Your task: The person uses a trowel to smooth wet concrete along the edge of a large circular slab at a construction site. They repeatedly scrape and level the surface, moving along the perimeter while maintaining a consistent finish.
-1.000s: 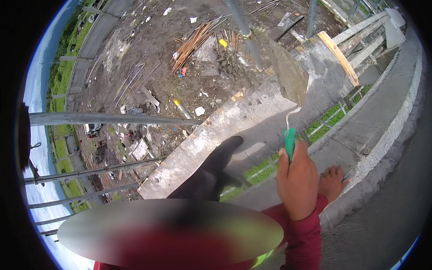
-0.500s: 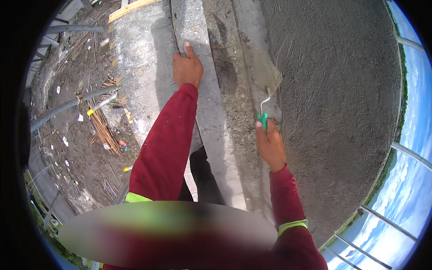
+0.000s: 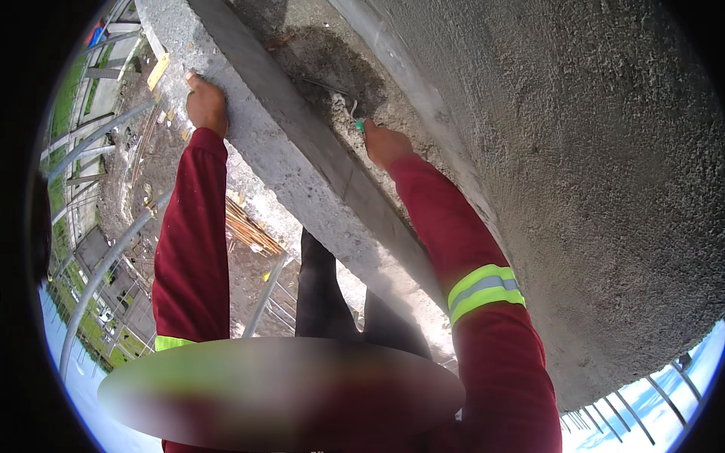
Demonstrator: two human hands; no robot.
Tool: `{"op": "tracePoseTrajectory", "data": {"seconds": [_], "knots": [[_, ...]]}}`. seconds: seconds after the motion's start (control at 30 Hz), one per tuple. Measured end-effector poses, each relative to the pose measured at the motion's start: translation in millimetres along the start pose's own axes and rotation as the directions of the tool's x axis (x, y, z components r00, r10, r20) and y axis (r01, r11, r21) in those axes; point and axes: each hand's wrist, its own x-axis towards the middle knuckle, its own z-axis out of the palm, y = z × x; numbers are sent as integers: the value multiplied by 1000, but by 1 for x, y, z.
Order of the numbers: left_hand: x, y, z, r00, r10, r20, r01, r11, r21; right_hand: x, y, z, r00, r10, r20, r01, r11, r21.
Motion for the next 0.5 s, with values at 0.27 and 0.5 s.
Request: {"op": "tracePoseTrajectory", "data": {"seconds": [0.27,0.5], "knots": [[3,-3,-1,999,36,3,-36,999,4,-146,76,25,967,105,233,-99,994,-38],[11,-9,5,997,76,-21,-75,997,31,-97,60,25,985,166,-51,-160,981,106]]}}
